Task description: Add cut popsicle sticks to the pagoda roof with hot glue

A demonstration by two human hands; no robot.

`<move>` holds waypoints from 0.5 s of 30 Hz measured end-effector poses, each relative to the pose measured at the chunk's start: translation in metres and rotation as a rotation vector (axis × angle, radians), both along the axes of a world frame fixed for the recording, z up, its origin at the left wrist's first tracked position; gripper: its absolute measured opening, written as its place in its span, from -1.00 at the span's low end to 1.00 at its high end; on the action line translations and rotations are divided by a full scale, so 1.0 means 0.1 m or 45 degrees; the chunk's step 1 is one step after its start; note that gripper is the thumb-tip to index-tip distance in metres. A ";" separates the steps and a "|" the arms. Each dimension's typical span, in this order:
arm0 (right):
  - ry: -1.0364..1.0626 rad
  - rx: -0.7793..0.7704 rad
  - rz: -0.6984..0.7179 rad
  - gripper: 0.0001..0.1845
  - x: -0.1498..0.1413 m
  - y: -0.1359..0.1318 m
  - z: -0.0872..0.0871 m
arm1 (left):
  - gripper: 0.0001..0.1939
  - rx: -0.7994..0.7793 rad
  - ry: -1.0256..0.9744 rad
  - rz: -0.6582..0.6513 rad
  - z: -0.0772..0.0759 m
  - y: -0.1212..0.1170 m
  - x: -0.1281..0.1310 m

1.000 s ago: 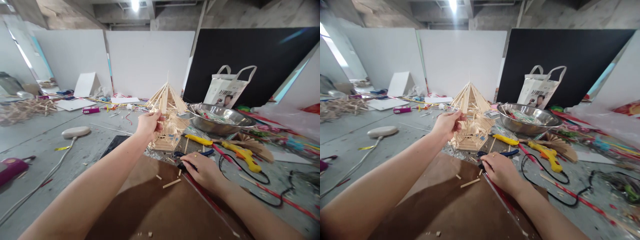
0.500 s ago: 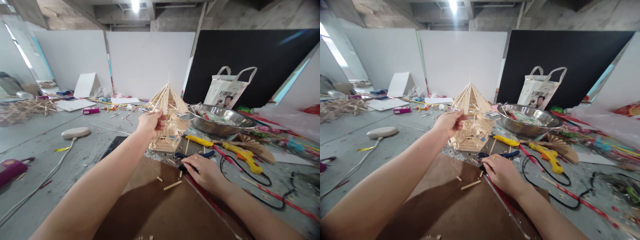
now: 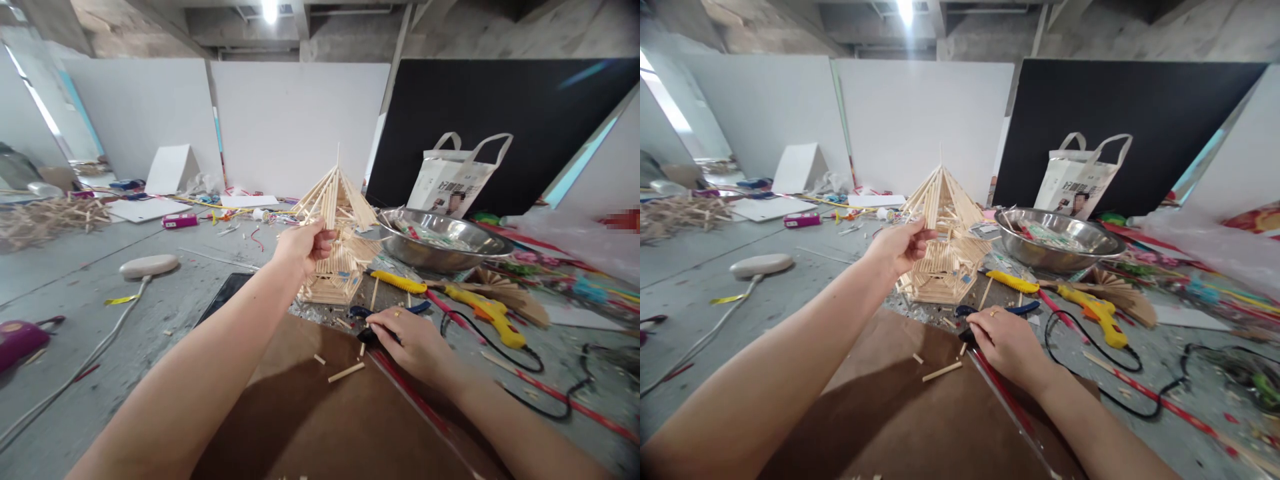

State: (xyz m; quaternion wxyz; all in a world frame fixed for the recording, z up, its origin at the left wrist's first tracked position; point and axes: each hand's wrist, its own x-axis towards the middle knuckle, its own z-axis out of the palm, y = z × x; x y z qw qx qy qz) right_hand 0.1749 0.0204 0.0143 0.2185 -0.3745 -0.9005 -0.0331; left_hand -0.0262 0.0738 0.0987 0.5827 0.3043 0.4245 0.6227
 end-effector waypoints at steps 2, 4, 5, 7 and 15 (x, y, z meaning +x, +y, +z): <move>-0.004 0.005 -0.039 -0.75 0.03 0.02 0.04 | -0.90 -0.003 -0.012 -0.011 0.00 0.01 -0.01; -0.009 0.008 -0.094 -0.75 0.06 0.05 0.09 | -0.90 -0.010 -0.023 -0.019 -0.01 0.02 -0.01; -0.007 0.014 -0.122 -0.76 0.08 0.06 0.11 | -0.89 -0.014 -0.028 -0.025 -0.01 0.03 -0.01; 0.003 0.036 -0.169 -0.76 0.12 0.09 0.15 | -0.89 -0.022 -0.037 -0.037 -0.01 0.04 -0.02; 0.055 0.102 -0.251 -0.77 0.23 0.15 0.21 | -0.87 -0.029 -0.011 -0.041 0.00 0.01 -0.01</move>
